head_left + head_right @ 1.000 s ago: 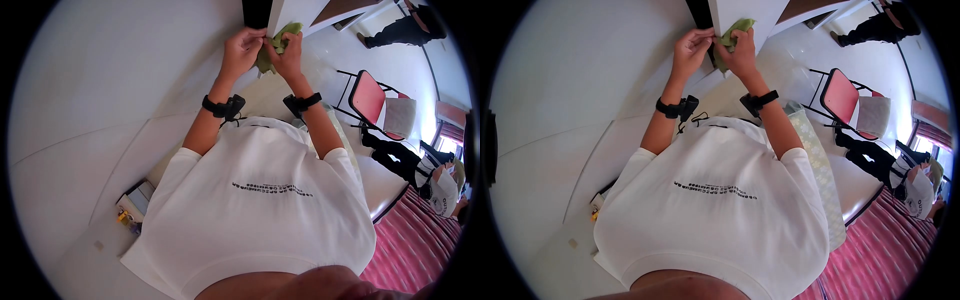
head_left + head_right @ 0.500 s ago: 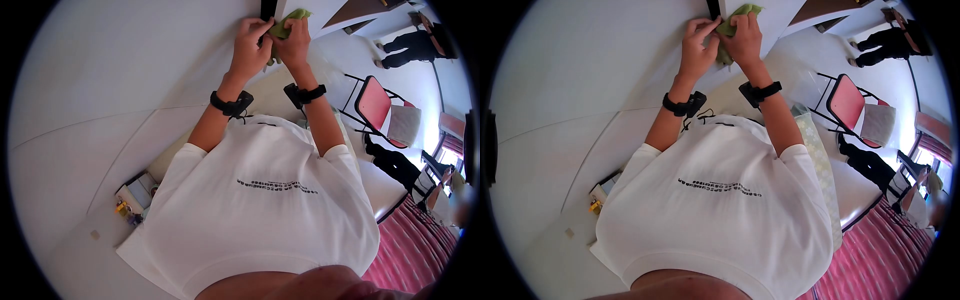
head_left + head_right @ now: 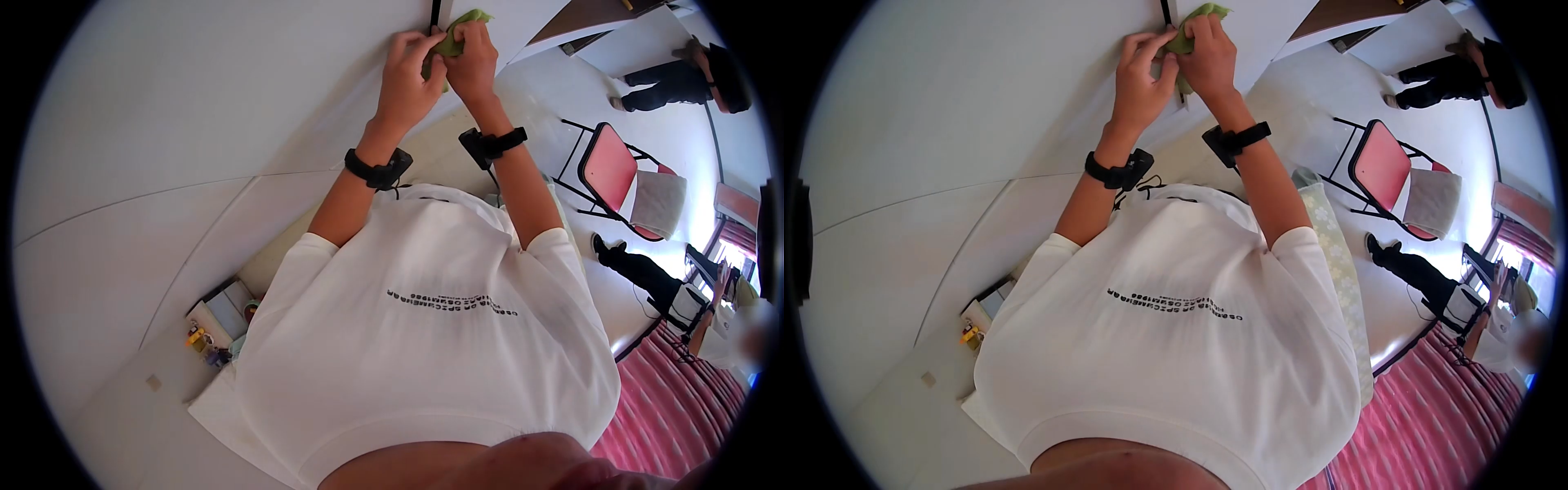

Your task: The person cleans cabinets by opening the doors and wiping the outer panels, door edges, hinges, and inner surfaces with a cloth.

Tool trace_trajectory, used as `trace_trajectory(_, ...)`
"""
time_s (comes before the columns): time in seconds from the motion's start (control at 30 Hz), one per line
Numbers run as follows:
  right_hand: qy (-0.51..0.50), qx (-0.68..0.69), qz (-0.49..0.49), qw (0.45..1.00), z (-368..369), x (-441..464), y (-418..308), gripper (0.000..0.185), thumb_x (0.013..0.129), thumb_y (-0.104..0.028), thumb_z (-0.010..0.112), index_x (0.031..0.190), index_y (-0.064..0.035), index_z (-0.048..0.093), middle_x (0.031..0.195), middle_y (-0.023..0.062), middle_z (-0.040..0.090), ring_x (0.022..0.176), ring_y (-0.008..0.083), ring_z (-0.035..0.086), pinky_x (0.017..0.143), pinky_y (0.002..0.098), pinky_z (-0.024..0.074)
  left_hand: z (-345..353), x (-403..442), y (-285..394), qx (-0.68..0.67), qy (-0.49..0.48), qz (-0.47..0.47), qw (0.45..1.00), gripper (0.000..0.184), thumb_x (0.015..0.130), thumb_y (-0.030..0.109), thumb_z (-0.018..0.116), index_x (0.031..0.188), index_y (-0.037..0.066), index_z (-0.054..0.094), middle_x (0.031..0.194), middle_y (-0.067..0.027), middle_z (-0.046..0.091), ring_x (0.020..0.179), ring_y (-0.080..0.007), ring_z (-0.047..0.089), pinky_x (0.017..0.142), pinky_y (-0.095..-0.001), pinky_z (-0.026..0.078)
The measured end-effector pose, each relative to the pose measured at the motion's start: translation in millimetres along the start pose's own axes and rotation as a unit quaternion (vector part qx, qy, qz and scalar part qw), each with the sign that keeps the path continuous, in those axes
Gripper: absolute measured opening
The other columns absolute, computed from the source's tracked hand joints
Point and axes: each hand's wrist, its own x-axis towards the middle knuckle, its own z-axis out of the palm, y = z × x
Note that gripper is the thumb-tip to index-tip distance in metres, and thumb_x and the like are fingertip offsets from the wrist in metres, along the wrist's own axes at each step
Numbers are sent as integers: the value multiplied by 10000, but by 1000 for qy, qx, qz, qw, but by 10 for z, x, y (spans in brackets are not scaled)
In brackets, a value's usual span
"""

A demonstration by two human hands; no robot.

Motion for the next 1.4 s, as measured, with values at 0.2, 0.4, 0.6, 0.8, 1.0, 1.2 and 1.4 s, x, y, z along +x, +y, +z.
trace_trajectory(0.2,-23,-1,-12,1000,-39,24,-37,424,645,-93,842,853,-83,472,781,74,509,664,292,538,535,373,450,-104,-48,82,-35,-25,-10,999,326,858,-17,612,1175,45,651,905,-96,613,796,-216,651,710,-311,554)
trace_trajectory(0.4,-8,155,92,984,-625,268,79,262,832,-55,776,981,-39,561,911,38,593,889,111,588,749,257,535,-626,-32,247,51,-40,116,991,258,764,-27,650,996,69,709,827,-88,605,690,-192,621,622,-281,513)
trace_trajectory(0.6,94,237,79,964,-1241,1066,-150,436,943,-44,544,1363,-4,436,1190,142,566,1007,197,621,843,293,543,-1633,-131,342,204,245,225,921,222,737,-50,605,892,64,714,998,-100,609,848,-238,575,679,-320,498)
trace_trajectory(0.8,-85,223,-117,964,-1260,1638,62,703,931,-137,590,1522,-44,220,1500,212,333,1324,292,435,1026,412,472,-2046,77,317,391,364,222,815,261,889,117,592,1126,19,646,1330,-162,430,1150,-272,457,890,-374,453)
trace_trajectory(1.0,-82,-59,-132,986,-668,1252,341,646,939,-50,544,1513,-31,247,1503,232,324,1384,366,351,1124,426,323,-2214,33,-5,518,315,284,743,417,934,222,508,1306,39,555,1522,-184,323,1433,-335,249,1119,-481,193)
trace_trajectory(1.2,-52,8,46,998,-294,602,870,582,947,-45,489,1490,1,285,1460,257,369,1357,387,370,1125,417,307,-2231,45,-45,487,311,294,762,435,924,208,488,1323,49,554,1548,-182,308,1468,-340,194,1139,-508,119)
trace_trajectory(1.4,61,-39,44,996,45,-102,1350,453,899,-163,704,1214,81,489,1155,233,555,1099,357,521,999,447,398,-2218,87,-57,492,302,313,754,469,896,173,484,1342,42,541,1554,-184,296,1465,-343,202,1155,-524,117)
